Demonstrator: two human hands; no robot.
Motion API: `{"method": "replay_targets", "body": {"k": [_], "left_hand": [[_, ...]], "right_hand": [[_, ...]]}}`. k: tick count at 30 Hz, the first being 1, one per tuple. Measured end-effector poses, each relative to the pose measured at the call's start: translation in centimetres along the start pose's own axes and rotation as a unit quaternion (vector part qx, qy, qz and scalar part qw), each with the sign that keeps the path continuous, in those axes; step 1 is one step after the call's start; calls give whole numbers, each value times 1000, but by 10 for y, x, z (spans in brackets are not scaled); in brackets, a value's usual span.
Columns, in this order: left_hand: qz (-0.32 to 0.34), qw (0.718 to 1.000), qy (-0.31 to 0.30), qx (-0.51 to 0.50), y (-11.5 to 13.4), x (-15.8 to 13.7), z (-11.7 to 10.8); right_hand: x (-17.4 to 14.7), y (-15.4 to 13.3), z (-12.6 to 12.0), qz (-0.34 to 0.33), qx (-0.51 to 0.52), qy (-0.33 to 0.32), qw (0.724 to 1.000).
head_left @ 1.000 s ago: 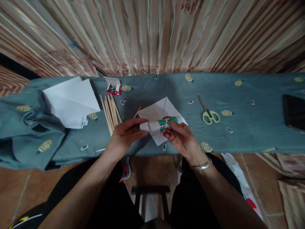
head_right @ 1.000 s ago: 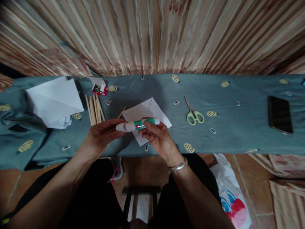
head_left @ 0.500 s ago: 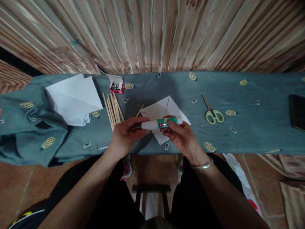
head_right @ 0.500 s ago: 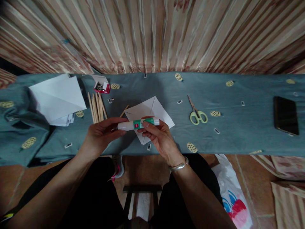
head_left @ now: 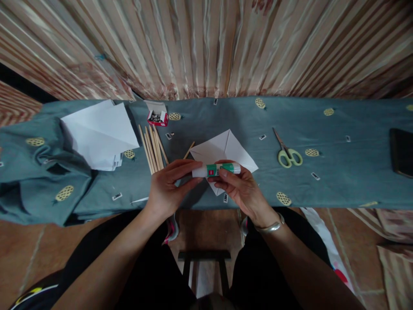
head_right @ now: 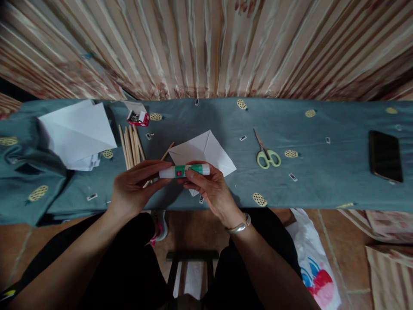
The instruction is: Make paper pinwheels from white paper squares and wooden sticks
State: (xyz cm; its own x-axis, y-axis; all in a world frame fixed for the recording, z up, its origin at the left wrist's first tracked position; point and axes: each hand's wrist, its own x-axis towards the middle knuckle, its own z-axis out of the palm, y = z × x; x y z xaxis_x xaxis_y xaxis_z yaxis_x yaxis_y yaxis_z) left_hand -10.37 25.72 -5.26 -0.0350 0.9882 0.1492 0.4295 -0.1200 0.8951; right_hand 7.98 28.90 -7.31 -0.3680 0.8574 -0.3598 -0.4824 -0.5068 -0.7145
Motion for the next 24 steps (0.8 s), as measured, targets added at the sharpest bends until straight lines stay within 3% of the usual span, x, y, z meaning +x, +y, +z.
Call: {"method": "replay_targets", "body": {"k": [9,13,17,20,22,24], "left_hand": [[72,997,-5,11,2,-5,2],[44,999,1,-6,5,-6,0],[-45,997,53,16,-3,-10,-34],[-111,981,156,20,-20,-19,-75],[-147,969,197,13,-36,-26,-100],[-169,965,198,26,-56,-31,-118]], "right_hand": [[-3,6,1,-1,-26,-5,1000],[-6,2,6,4,-51,-26,998],[-10,-9,0,-21,-88,-34,995],[-12,-20,-12,-70,-126,-11,990],[-12,-27,-22,-111,-167,10,980],[-13,-31,-33,-159,-240,45,957]]}}
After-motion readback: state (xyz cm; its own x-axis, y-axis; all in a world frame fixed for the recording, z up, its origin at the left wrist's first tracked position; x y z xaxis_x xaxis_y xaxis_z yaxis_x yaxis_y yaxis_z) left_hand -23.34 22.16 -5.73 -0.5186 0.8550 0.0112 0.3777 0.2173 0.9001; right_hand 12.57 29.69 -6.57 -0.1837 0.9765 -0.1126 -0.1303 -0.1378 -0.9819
